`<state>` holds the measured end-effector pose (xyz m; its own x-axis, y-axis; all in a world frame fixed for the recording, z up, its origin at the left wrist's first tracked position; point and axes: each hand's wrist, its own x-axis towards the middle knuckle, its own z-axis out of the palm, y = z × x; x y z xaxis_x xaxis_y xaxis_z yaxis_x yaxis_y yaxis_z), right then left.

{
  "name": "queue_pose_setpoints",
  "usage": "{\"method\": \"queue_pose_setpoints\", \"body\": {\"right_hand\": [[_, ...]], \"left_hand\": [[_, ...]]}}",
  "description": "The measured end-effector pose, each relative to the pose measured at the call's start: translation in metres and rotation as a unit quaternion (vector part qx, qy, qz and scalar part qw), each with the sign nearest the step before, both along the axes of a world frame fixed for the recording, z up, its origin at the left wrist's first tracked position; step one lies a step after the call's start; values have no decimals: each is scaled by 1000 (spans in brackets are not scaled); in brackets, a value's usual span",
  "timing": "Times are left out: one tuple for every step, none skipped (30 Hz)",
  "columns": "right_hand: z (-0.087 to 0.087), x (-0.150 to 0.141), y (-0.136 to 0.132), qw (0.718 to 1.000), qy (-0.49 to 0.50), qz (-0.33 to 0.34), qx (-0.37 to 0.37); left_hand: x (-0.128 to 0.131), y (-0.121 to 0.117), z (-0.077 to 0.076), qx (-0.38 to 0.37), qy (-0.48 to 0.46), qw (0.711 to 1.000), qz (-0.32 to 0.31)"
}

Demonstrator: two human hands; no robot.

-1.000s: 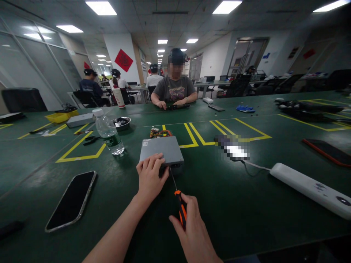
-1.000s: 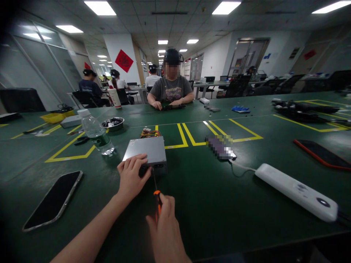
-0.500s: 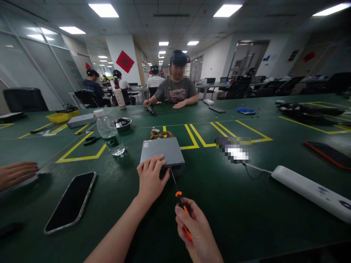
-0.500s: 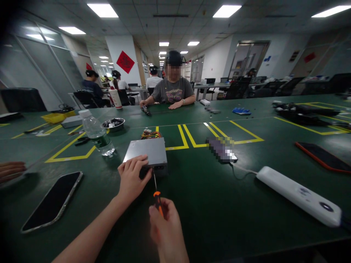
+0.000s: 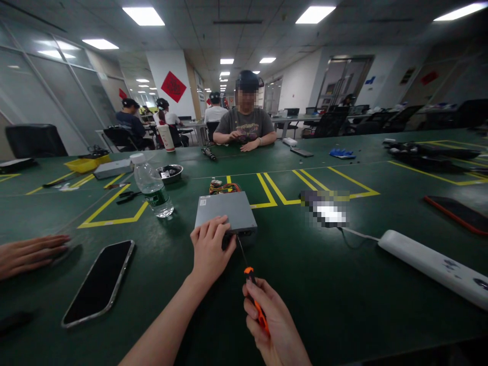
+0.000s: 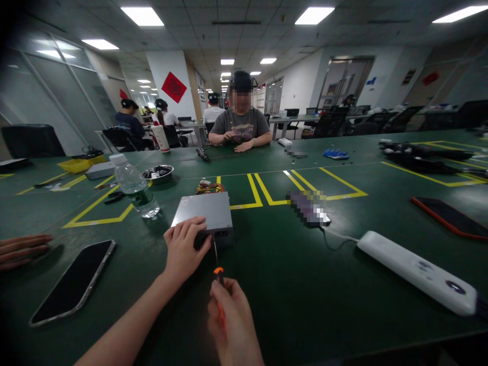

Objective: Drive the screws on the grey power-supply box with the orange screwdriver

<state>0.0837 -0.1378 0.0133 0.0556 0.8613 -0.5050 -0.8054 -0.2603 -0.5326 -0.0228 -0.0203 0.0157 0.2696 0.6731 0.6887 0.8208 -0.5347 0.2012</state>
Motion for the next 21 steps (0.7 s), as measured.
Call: {"method": "queue_pose_setpoints", "body": {"right_hand": [[0, 0, 0, 1000, 10, -6, -8], [0, -1, 1, 1000, 21, -10, -21], [0, -1, 2, 999, 32, -7, -35], [0, -2, 2, 998, 41, 1, -49], [1, -3, 3, 997, 48, 13, -59], [1, -4, 3, 996, 51, 25, -63], [2, -5, 3, 996, 53, 32, -63], [2, -6, 3, 996, 52, 32, -60], [3, -7, 3, 997, 50, 27, -58], [4, -7, 3, 997, 46, 18, -54], [5, -7, 3, 998, 42, 9, -49], [6, -7, 3, 998, 39, 0, -46], [6, -6, 3, 998, 41, -7, -44], [6, -5, 3, 998, 47, -10, -47], [6, -4, 4, 997, 57, -11, -54], [6, -4, 4, 996, 67, -10, -61], [6, -3, 4, 995, 75, -6, -68], [5, -3, 4, 994, 78, -1, -73], [5, -3, 5, 994, 78, 3, -74], [4, -4, 4, 994, 77, 5, -73], [4, -4, 4, 994, 77, 5, -71]], "left_hand": [[0, 0, 0, 1, 0, 1000, 0], [0, 0, 0, 2, 0, 1000, 0], [0, 0, 0, 2, 0, 1000, -1], [0, 0, -1, 2, 0, 1000, 0], [0, 0, -1, 2, 1, 1000, 0], [0, 0, -1, 3, 1, 1000, 1], [0, 0, -2, 4, 1, 1000, 3], [0, 0, -2, 6, 1, 1000, 4], [0, 0, -2, 9, 1, 1000, 5], [1, 0, -2, 11, 2, 1000, 5], [1, 0, -2, 13, 2, 1000, 4], [1, 0, -2, 15, 3, 1000, 4], [0, 0, -1, 17, 3, 1000, 3], [0, 1, -1, 19, 4, 1000, 2], [0, 1, -1, 20, 5, 1000, 1], [0, 1, -1, 20, 6, 1000, 0], [0, 1, -1, 20, 7, 1000, -1], [0, 1, -1, 21, 8, 1000, -1], [0, 2, -1, 21, 7, 1000, -1], [1, 1, -1, 21, 7, 1000, 0], [1, 1, -1, 22, 7, 1000, 1]]}}
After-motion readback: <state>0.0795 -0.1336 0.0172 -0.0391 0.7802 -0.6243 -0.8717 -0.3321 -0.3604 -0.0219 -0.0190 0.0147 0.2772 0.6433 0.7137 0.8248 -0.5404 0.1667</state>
